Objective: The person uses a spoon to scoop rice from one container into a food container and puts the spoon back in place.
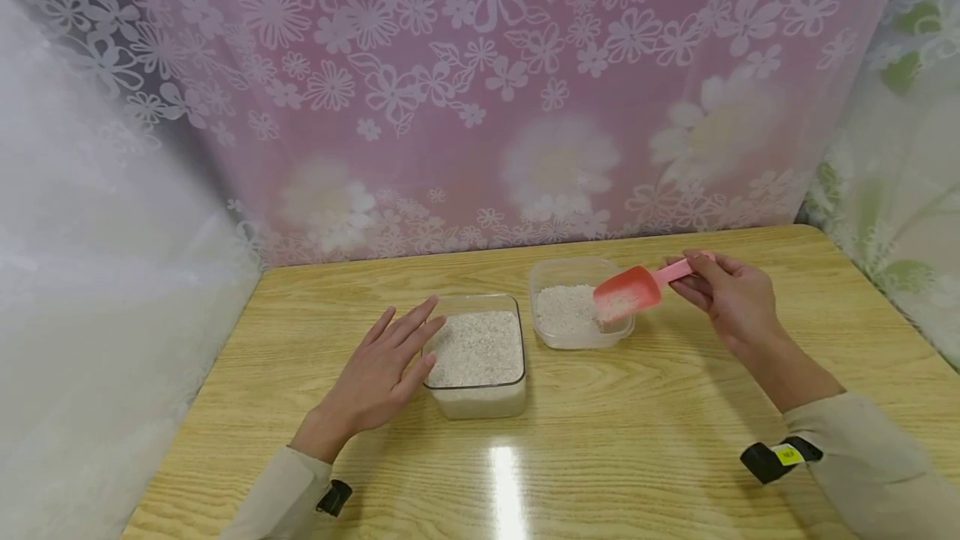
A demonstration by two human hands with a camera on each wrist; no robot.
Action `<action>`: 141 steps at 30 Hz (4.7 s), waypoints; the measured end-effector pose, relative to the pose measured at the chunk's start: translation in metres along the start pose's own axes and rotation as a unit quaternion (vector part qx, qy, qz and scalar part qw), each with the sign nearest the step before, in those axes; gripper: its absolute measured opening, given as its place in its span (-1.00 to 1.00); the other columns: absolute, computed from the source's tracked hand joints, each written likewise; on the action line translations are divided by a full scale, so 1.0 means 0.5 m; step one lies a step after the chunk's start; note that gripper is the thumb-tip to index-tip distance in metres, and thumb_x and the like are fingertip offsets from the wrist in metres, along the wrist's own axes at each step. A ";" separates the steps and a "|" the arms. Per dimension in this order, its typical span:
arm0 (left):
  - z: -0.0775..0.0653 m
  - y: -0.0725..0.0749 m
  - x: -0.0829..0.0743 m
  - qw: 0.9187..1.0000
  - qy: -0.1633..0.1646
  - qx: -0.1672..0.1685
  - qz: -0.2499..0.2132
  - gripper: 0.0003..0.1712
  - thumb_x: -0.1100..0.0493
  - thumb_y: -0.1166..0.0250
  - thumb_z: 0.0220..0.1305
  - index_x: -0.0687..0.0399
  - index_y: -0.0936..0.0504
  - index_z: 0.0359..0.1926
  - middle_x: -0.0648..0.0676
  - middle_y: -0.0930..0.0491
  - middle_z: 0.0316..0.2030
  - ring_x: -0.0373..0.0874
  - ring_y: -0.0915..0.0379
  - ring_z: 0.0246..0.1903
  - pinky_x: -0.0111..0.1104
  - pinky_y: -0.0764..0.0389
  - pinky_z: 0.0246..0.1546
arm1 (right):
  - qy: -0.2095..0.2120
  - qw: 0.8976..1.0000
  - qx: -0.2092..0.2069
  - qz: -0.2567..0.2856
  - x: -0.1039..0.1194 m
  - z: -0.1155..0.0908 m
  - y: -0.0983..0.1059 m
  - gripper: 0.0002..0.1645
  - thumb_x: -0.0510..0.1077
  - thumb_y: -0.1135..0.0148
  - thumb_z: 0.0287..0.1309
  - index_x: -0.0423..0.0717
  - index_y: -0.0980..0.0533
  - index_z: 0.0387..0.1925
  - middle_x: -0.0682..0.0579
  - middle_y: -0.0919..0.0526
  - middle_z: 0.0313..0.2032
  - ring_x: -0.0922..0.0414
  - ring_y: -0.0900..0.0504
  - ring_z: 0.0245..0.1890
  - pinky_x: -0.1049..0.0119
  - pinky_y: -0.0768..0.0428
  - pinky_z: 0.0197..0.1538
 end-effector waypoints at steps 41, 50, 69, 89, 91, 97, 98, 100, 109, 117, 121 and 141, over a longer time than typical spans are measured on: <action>0.004 0.006 -0.001 1.000 0.003 0.007 0.005 -0.40 -0.11 0.18 0.51 -0.01 -0.22 0.44 -0.03 0.05 0.47 -0.19 0.10 0.41 -0.11 0.19 0.42 | 0.334 0.918 0.056 -0.205 0.095 -0.057 -0.117 -0.75 -0.49 -0.12 0.20 -0.62 -0.49 -0.10 -0.22 -0.69 -0.20 0.08 -0.71 -0.21 0.28 -0.62 -0.17; 0.004 0.008 -0.002 1.000 -0.005 0.002 0.008 -0.39 -0.14 0.15 0.50 0.03 -0.26 0.42 0.01 -0.01 0.46 -0.16 0.05 0.40 -0.08 0.17 0.42 | 0.361 0.930 0.025 -0.069 0.119 -0.091 -0.140 -0.75 -0.51 -0.12 0.19 -0.73 -0.41 -0.15 -0.38 -0.65 -0.25 -0.09 -0.70 -0.25 0.15 -0.62 -0.16; 0.003 0.009 0.001 1.000 -0.003 0.009 0.025 -0.37 -0.19 0.16 0.48 -0.04 -0.25 0.43 -0.04 0.02 0.46 -0.19 0.10 0.41 -0.09 0.18 0.42 | 0.178 0.967 0.113 -0.143 -0.069 -0.109 -0.330 -0.65 -0.28 -0.16 0.29 -0.56 -0.46 -0.05 -0.24 -0.68 -0.21 -0.01 -0.70 -0.18 0.12 -0.62 -0.12; 0.005 0.010 0.000 0.998 -0.003 0.022 0.066 -0.33 -0.25 0.22 0.47 -0.08 -0.21 0.45 -0.06 0.04 0.47 -0.17 0.15 0.43 -0.09 0.20 0.42 | 0.029 0.976 0.106 -0.186 -0.202 -0.105 -0.361 -0.71 -0.25 -0.18 0.29 -0.43 -0.49 -0.06 -0.41 -0.60 -0.10 -0.01 -0.70 -0.21 0.19 -0.66 -0.13; 0.007 0.009 -0.001 0.997 -0.004 0.024 0.070 -0.33 -0.25 0.22 0.47 -0.08 -0.21 0.45 -0.06 0.04 0.47 -0.17 0.15 0.43 -0.09 0.21 0.42 | 0.012 0.977 0.102 -0.186 -0.208 -0.103 -0.359 -0.69 -0.25 -0.16 0.31 -0.45 -0.48 -0.05 -0.40 -0.60 -0.09 0.00 -0.70 -0.22 0.20 -0.66 -0.12; 0.008 0.010 -0.003 0.997 -0.004 0.025 0.074 -0.33 -0.25 0.22 0.47 -0.08 -0.21 0.45 -0.06 0.04 0.47 -0.17 0.16 0.43 -0.10 0.21 0.42 | -0.032 0.983 0.079 -0.162 -0.218 -0.094 -0.338 -0.70 -0.26 -0.10 0.35 -0.49 -0.42 -0.05 -0.37 -0.61 -0.10 0.04 -0.71 -0.27 0.21 -0.65 -0.11; 0.007 0.011 -0.003 0.997 -0.003 0.025 0.075 -0.33 -0.25 0.22 0.47 -0.08 -0.21 0.45 -0.06 0.04 0.47 -0.17 0.15 0.43 -0.10 0.21 0.42 | -0.036 0.984 0.077 -0.159 -0.219 -0.093 -0.337 -0.71 -0.26 -0.09 0.35 -0.48 -0.41 -0.06 -0.35 -0.62 -0.11 0.04 -0.71 -0.27 0.21 -0.65 -0.11; 0.006 0.012 -0.003 0.997 -0.002 0.026 0.075 -0.32 -0.25 0.22 0.47 -0.07 -0.20 0.45 -0.05 0.04 0.47 -0.16 0.15 0.43 -0.10 0.21 0.42 | -0.042 0.984 0.076 -0.156 -0.220 -0.091 -0.336 -0.70 -0.26 -0.08 0.36 -0.49 -0.39 -0.06 -0.34 -0.64 -0.12 0.06 -0.72 -0.28 0.22 -0.65 -0.11; 0.007 0.012 -0.002 0.997 -0.002 0.027 0.074 -0.33 -0.25 0.23 0.47 -0.07 -0.20 0.45 -0.04 0.04 0.47 -0.17 0.16 0.43 -0.10 0.22 0.42 | -0.067 0.985 0.064 -0.144 -0.224 -0.087 -0.331 -0.73 -0.27 -0.07 0.37 -0.47 -0.38 -0.09 -0.27 -0.66 -0.16 0.08 -0.72 -0.31 0.25 -0.65 -0.12; 0.006 0.010 -0.005 0.998 -0.009 0.018 0.064 -0.34 -0.23 0.22 0.48 -0.04 -0.21 0.44 -0.02 0.03 0.47 -0.15 0.15 0.43 -0.09 0.23 0.42 | -0.097 0.989 0.039 -0.107 -0.231 -0.084 -0.306 -0.65 -0.29 -0.01 0.38 -0.54 -0.35 0.04 -0.16 -0.70 -0.26 0.11 -0.72 -0.32 0.29 -0.64 -0.09; 0.004 0.010 -0.004 0.998 -0.009 0.016 0.063 -0.34 -0.23 0.22 0.48 -0.04 -0.22 0.44 -0.03 0.03 0.47 -0.16 0.15 0.43 -0.09 0.22 0.42 | -0.115 0.990 0.025 -0.079 -0.234 -0.084 -0.294 -0.63 -0.29 0.02 0.40 -0.53 -0.32 0.08 -0.13 -0.70 -0.27 0.11 -0.71 -0.27 0.30 -0.61 -0.04; 0.003 0.007 -0.003 0.998 -0.007 0.023 0.055 -0.35 -0.22 0.23 0.49 -0.06 -0.20 0.45 -0.04 0.05 0.47 -0.18 0.18 0.43 -0.12 0.24 0.43 | -0.141 0.988 0.042 0.044 -0.206 -0.077 -0.272 -0.77 -0.25 0.03 0.42 -0.28 -0.55 -0.17 -0.11 -0.70 -0.29 0.12 -0.71 -0.28 0.39 -0.60 -0.06</action>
Point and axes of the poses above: each hand's wrist, its own z-axis towards the middle knuckle, its own y-axis out of the back of the hand, x = y × z, the point moved 10 cm from there along z, towards the middle knuckle
